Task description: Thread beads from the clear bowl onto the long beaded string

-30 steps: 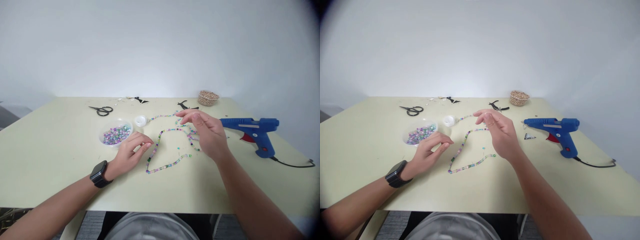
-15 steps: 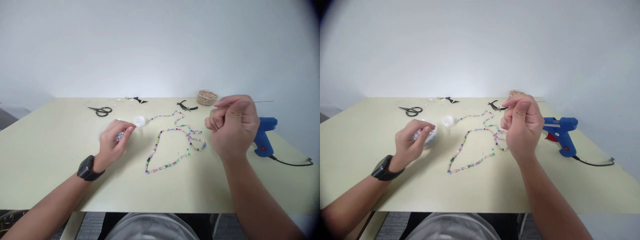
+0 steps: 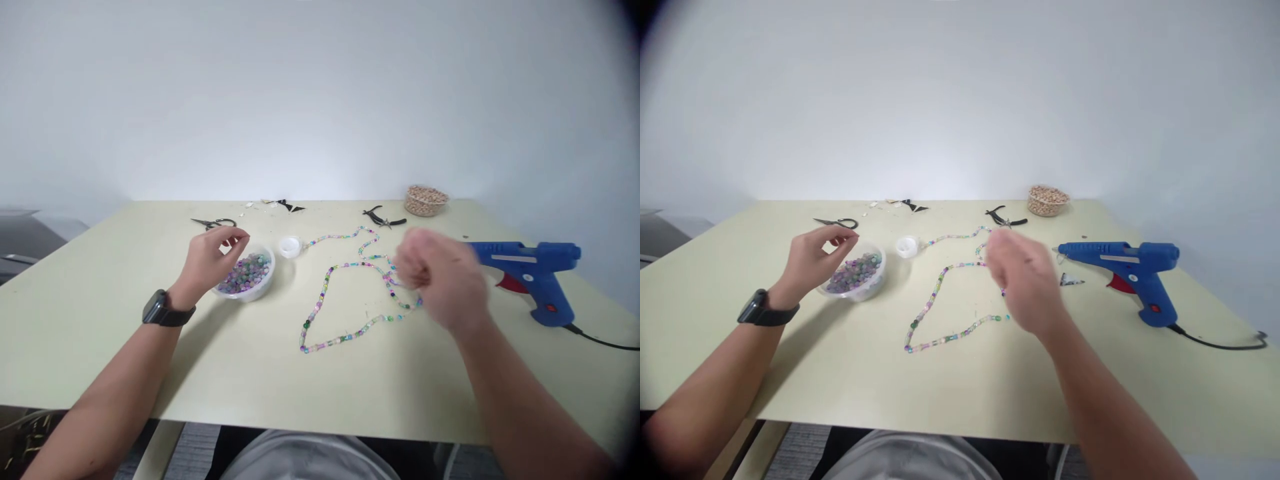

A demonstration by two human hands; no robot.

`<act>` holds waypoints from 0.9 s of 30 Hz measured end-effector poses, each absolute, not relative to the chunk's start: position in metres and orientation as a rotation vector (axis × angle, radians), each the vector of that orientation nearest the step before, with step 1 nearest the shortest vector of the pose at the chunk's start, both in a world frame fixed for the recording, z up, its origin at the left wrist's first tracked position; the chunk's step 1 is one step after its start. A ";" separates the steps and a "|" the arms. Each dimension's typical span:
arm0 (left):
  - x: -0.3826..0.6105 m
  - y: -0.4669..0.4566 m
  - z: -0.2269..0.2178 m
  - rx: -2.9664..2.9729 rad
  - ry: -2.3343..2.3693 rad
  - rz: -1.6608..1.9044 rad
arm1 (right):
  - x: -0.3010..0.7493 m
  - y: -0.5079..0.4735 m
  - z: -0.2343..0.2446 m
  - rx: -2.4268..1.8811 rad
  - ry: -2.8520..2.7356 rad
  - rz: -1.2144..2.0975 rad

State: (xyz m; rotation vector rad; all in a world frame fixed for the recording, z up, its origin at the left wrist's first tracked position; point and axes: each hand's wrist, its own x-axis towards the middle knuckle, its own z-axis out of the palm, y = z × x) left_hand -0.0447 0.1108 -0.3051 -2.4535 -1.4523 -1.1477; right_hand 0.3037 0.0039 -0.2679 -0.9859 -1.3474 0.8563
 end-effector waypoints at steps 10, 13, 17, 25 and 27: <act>0.013 0.050 -0.317 -3.050 -0.958 -1.155 | 0.263 -0.001 -0.301 -1.190 -2.184 1.199; 0.022 0.041 -0.323 -3.180 -0.858 -1.128 | 0.260 -0.001 -0.304 -1.207 -2.212 1.231; 0.029 0.037 -0.326 -3.208 -0.927 -1.226 | 0.261 -0.001 -0.305 -1.215 -2.237 1.237; 0.032 0.035 -0.326 -3.207 -0.934 -1.248 | 0.261 0.000 -0.306 -1.233 -2.174 1.313; 0.031 0.035 -0.326 -3.196 -0.927 -1.253 | 0.261 0.001 -0.305 -1.240 -2.124 1.329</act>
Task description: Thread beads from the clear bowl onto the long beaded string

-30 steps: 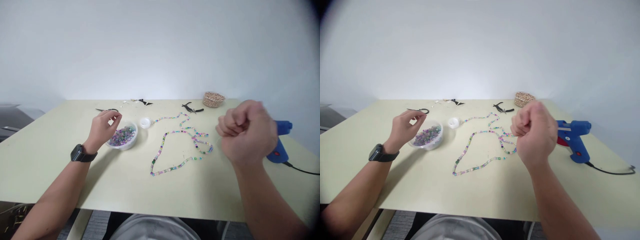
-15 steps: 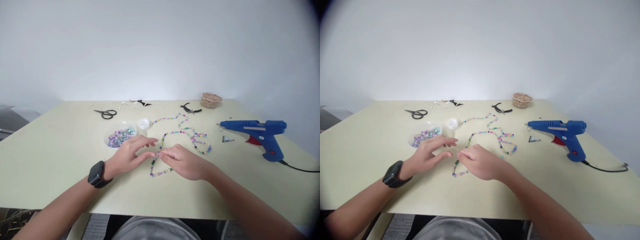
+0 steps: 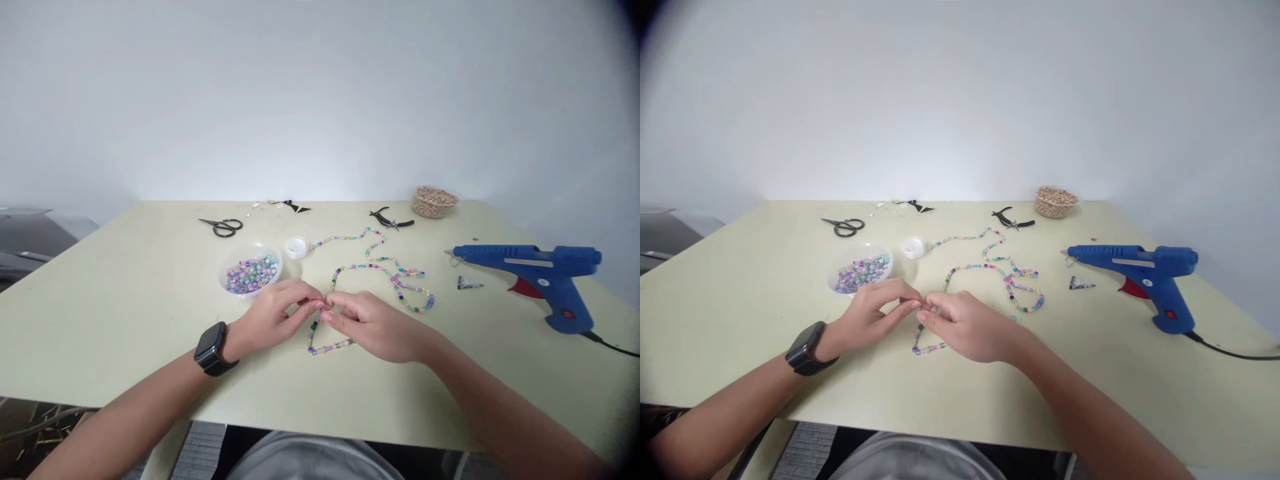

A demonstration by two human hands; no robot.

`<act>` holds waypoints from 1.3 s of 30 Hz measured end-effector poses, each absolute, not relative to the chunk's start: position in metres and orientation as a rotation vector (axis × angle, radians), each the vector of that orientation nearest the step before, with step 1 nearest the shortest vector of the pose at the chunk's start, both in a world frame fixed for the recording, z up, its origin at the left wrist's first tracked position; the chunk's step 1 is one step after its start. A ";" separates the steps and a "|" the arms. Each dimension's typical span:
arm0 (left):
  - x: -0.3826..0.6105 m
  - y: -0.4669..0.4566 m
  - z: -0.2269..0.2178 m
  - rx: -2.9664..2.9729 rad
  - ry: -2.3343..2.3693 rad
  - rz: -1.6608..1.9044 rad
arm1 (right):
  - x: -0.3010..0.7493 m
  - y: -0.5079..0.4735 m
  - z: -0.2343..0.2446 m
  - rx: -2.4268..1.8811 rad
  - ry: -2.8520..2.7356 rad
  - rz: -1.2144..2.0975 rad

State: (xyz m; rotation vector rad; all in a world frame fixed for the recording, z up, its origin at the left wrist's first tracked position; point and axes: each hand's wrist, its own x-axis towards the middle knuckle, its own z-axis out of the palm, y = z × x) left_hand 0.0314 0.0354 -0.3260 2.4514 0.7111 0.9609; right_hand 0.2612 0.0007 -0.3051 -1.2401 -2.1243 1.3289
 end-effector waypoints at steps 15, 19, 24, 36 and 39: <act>0.028 0.037 -0.327 2.498 0.762 0.937 | 0.264 0.005 -0.311 -1.222 -2.003 1.266; 0.030 0.035 -0.328 2.518 0.759 0.939 | 0.263 0.004 -0.310 -1.236 -1.980 1.258; 0.019 0.044 -0.316 2.545 0.917 1.009 | 0.261 0.004 -0.310 -1.265 -1.928 1.249; -0.050 0.112 -0.307 2.706 1.580 0.477 | 0.260 0.004 -0.311 -1.289 -1.907 1.230; -0.046 0.111 -0.309 2.663 1.563 0.447 | 0.260 0.004 -0.312 -1.289 -1.926 1.219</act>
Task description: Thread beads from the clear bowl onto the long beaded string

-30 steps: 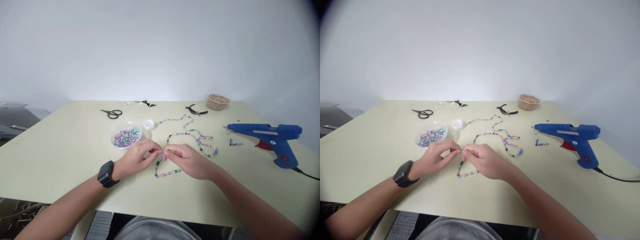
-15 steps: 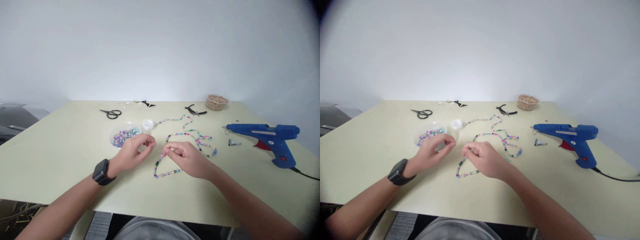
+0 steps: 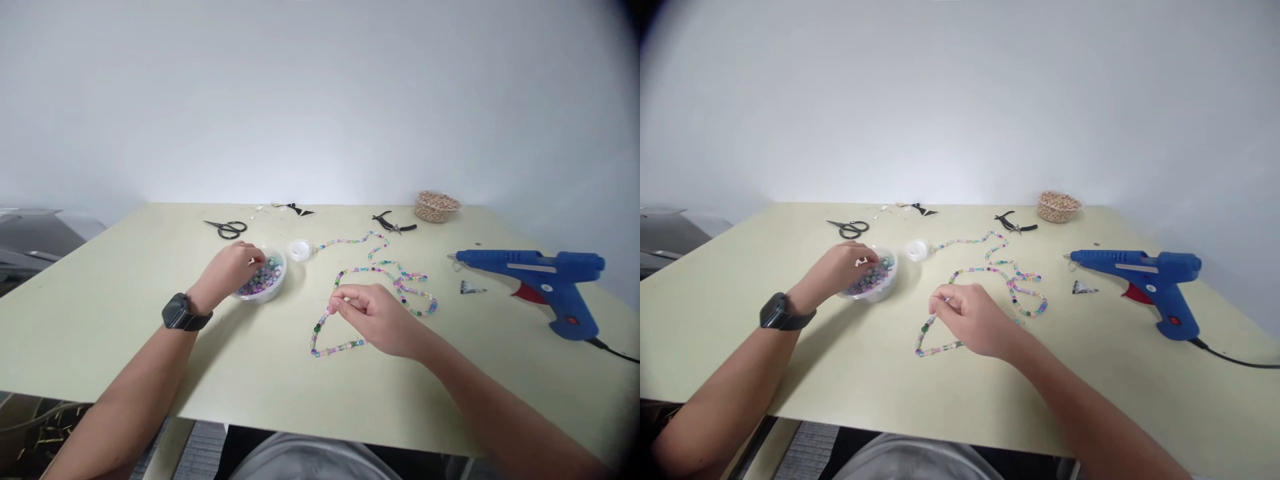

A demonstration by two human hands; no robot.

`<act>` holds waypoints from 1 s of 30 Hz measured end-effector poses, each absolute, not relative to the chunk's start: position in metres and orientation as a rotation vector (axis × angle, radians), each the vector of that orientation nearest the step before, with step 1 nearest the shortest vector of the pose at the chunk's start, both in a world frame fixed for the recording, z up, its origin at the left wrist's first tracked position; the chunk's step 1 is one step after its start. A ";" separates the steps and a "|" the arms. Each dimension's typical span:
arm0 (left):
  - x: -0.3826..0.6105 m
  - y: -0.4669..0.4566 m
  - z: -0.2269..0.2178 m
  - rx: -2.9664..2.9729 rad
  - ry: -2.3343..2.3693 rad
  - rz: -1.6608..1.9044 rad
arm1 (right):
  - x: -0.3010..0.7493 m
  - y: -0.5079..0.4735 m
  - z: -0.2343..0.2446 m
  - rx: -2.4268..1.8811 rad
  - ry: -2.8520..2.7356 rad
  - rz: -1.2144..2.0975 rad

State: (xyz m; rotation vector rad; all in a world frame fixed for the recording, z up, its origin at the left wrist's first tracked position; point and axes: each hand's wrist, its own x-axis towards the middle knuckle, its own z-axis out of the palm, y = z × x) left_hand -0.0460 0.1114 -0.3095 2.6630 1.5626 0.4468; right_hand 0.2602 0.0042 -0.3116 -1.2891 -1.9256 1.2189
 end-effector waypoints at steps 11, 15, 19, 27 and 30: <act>-0.043 0.115 -0.317 2.634 1.374 0.445 | 0.258 0.004 -0.311 -1.289 -1.941 1.200; -0.041 0.115 -0.316 2.623 1.380 0.415 | 0.258 0.003 -0.312 -1.280 -1.952 1.204; -0.039 0.112 -0.311 2.602 1.335 0.506 | 0.258 0.004 -0.313 -1.282 -1.934 1.198; -0.002 0.072 -0.305 1.663 0.843 1.026 | 0.253 0.000 -0.311 -1.204 -1.852 0.946; 0.014 0.059 -0.312 1.452 0.693 1.002 | 0.253 -0.002 -0.312 -1.183 -1.862 0.852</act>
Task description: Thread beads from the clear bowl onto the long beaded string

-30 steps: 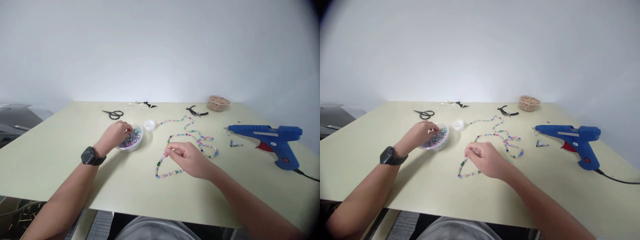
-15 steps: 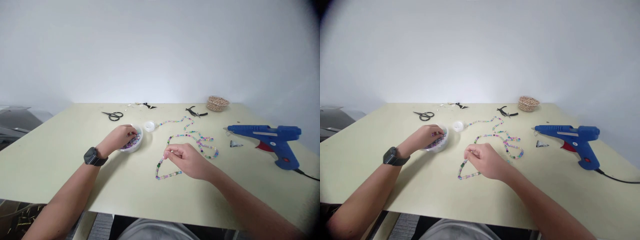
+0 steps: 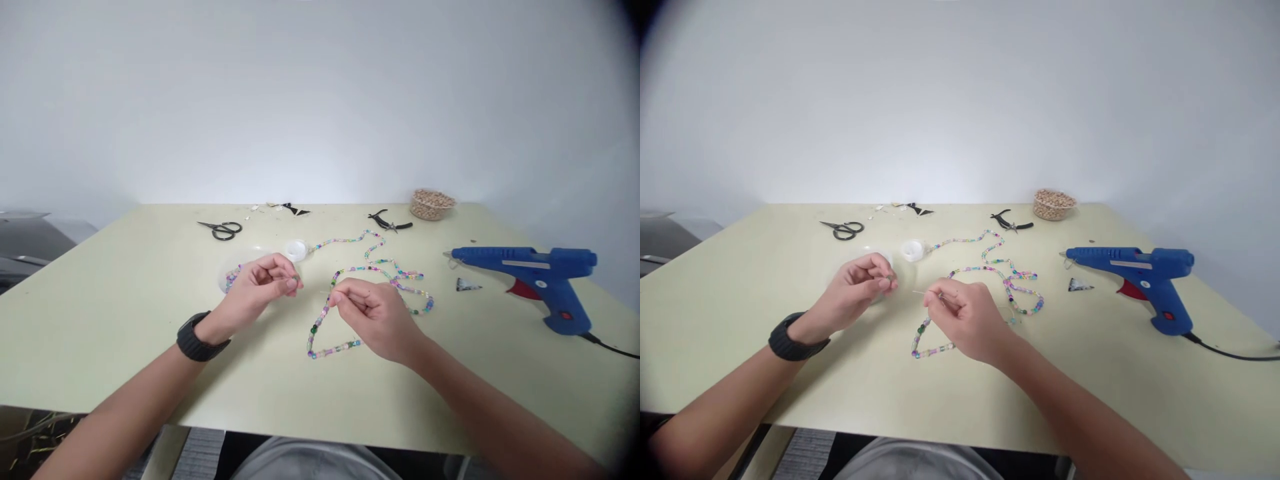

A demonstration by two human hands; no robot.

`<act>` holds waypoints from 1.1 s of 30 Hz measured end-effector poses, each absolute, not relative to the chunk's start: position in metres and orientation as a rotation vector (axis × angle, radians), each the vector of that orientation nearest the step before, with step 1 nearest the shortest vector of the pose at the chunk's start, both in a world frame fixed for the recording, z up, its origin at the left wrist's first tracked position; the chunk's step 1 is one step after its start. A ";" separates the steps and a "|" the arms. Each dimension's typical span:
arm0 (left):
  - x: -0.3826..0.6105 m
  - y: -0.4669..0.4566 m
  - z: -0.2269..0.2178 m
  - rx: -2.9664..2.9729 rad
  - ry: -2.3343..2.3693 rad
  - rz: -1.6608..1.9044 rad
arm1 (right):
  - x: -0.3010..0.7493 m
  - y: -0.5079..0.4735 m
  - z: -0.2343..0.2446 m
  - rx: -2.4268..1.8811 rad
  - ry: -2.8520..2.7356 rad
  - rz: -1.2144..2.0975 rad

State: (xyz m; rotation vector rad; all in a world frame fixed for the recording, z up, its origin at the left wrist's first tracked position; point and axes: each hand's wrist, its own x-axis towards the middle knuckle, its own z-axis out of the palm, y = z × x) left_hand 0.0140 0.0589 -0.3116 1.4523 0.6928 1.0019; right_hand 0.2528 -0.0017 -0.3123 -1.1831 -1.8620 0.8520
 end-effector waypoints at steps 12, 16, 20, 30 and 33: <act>0.026 0.051 -0.325 1.353 0.589 0.930 | 0.252 -0.005 -0.313 -1.120 -1.910 0.790; 0.026 0.051 -0.328 1.324 0.552 0.902 | 0.252 -0.005 -0.313 -1.067 -1.906 0.758; 0.025 0.051 -0.330 1.321 0.529 0.881 | 0.251 -0.005 -0.312 -1.046 -1.903 0.764; 0.026 0.051 -0.332 1.366 0.560 0.906 | 0.250 -0.006 -0.312 -1.030 -1.905 0.760; 0.027 0.051 -0.332 1.386 0.573 0.923 | 0.250 -0.005 -0.313 -1.023 -1.909 0.758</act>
